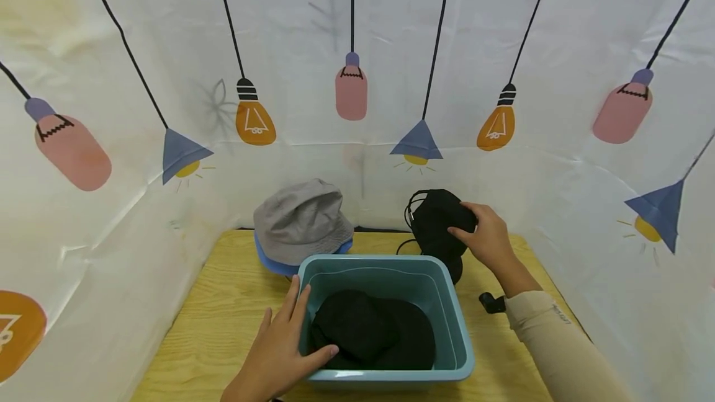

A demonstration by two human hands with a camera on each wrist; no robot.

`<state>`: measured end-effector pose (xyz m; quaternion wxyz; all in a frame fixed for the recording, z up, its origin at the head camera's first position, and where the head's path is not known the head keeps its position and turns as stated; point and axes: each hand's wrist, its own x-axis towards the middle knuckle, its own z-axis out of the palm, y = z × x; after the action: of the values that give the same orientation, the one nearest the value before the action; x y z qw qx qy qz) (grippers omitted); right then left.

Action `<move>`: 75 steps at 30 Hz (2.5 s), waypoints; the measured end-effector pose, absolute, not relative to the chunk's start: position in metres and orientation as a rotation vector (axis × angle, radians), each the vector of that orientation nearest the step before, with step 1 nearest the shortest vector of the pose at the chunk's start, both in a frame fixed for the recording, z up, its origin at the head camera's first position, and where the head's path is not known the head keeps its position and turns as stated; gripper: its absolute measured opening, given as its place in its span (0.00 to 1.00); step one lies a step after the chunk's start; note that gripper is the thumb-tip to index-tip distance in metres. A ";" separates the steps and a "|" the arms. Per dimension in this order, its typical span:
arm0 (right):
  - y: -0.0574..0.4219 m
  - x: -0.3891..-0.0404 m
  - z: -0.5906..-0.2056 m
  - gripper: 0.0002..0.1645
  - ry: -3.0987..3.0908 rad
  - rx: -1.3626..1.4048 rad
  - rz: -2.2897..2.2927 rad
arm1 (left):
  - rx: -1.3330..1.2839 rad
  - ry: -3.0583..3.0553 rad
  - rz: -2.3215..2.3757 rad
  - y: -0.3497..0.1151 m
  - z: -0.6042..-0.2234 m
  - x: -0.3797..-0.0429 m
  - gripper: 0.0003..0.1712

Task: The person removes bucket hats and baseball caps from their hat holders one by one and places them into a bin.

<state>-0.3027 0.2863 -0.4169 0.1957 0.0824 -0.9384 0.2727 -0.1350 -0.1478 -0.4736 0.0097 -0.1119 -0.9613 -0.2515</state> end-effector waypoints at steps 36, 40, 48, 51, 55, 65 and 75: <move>0.298 -0.297 -0.384 0.34 -2.410 0.278 0.692 | -0.360 -2.991 -0.767 -0.149 -0.476 -0.135 0.65; 0.298 -0.295 -0.378 0.33 -2.390 0.290 0.695 | -0.356 -2.993 -0.776 -0.149 -0.476 -0.135 0.65; 0.297 -0.289 -0.366 0.34 -2.373 0.299 0.683 | -0.344 -2.995 -0.787 -0.149 -0.475 -0.134 0.65; 0.297 -0.287 -0.363 0.33 -2.372 0.297 0.680 | -0.338 -2.999 -0.788 -0.149 -0.475 -0.135 0.65; 0.298 -0.285 -0.360 0.33 -2.359 0.291 0.681 | -0.340 -2.999 -0.780 -0.148 -0.475 -0.136 0.66; 0.298 -0.277 -0.350 0.33 -2.307 0.296 0.682 | -0.345 -3.005 -0.777 -0.148 -0.475 -0.136 0.66; 0.296 -0.267 -0.338 0.33 -2.249 0.319 0.672 | -0.348 -3.010 -0.775 -0.148 -0.474 -0.136 0.65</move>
<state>-0.2668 0.2963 -0.3376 0.3767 0.1246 -0.8795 0.2627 -0.1357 -0.1475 -0.4738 0.0070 -0.1112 -0.9624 -0.2479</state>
